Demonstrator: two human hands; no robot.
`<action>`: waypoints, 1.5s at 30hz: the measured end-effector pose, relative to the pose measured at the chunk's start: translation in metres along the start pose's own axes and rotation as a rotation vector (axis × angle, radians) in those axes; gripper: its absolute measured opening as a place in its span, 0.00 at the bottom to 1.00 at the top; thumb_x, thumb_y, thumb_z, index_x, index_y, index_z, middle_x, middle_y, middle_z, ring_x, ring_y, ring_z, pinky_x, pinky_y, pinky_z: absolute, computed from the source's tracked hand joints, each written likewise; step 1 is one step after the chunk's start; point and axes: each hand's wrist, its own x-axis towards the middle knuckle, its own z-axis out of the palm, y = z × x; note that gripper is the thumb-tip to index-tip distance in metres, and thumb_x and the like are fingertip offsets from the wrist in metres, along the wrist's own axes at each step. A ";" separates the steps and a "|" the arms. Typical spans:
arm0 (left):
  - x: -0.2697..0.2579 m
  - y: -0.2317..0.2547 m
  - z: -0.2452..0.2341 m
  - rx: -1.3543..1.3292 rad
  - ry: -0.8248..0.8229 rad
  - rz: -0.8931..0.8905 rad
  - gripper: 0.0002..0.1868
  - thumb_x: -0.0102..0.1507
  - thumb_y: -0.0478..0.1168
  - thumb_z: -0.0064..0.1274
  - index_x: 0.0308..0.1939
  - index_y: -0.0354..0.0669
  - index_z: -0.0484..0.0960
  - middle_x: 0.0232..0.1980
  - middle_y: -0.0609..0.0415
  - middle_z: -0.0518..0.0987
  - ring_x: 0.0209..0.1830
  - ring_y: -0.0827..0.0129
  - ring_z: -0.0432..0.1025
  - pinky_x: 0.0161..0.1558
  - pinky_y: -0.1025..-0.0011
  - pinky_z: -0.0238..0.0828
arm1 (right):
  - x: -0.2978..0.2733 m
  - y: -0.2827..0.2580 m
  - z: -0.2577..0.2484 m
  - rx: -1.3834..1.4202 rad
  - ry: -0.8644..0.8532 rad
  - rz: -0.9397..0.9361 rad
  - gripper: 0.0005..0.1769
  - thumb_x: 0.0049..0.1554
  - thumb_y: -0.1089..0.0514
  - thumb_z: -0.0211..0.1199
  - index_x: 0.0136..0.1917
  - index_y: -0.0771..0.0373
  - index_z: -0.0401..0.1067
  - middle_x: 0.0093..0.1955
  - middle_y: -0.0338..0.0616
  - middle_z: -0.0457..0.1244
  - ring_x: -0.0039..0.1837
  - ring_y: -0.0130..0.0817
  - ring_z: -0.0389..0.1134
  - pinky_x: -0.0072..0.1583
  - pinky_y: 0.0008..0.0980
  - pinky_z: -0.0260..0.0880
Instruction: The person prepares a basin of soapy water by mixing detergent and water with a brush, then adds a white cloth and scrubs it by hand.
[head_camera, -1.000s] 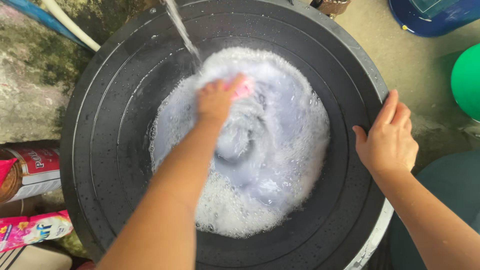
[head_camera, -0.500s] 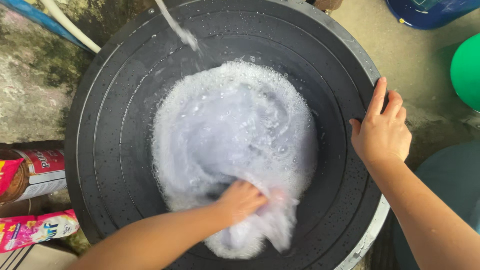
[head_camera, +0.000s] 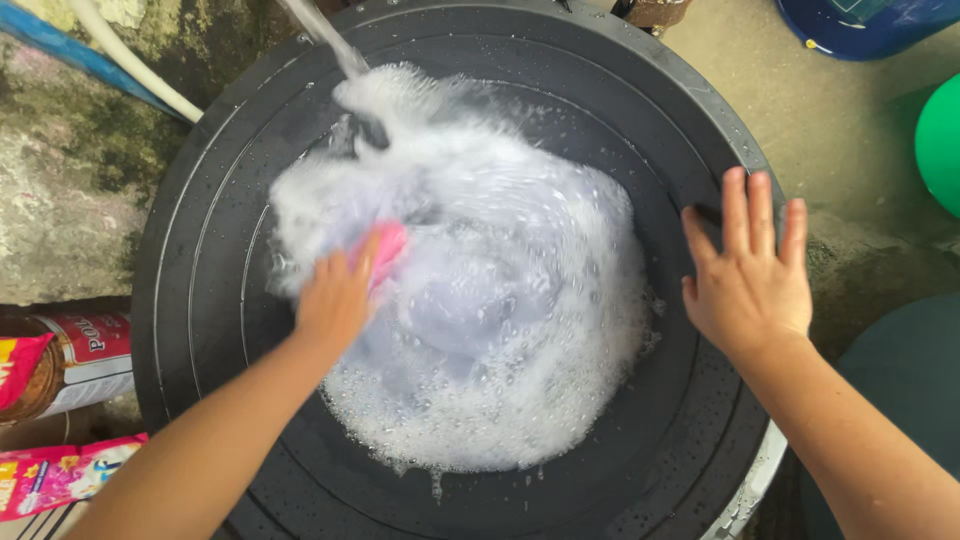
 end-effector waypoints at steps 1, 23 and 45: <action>-0.029 -0.002 0.003 -0.028 -0.093 0.015 0.59 0.54 0.52 0.64 0.80 0.61 0.41 0.53 0.39 0.72 0.50 0.48 0.71 0.49 0.55 0.74 | 0.000 -0.004 0.009 -0.083 -0.060 -0.047 0.44 0.52 0.36 0.62 0.79 0.42 0.57 0.86 0.59 0.36 0.86 0.56 0.33 0.80 0.52 0.34; -0.054 0.015 0.003 -0.131 -0.224 -0.090 0.61 0.55 0.52 0.66 0.81 0.54 0.39 0.56 0.37 0.70 0.49 0.44 0.73 0.46 0.52 0.77 | -0.045 -0.143 0.075 0.597 -0.622 -0.068 0.48 0.54 0.41 0.67 0.81 0.46 0.48 0.85 0.52 0.37 0.84 0.52 0.39 0.77 0.57 0.53; -0.097 0.027 -0.001 -0.005 -0.550 0.146 0.58 0.58 0.59 0.65 0.77 0.55 0.38 0.63 0.34 0.66 0.54 0.41 0.71 0.49 0.46 0.74 | 0.025 -0.169 0.125 0.721 -0.514 0.053 0.52 0.57 0.41 0.61 0.82 0.58 0.37 0.84 0.63 0.23 0.85 0.65 0.17 0.78 0.64 0.35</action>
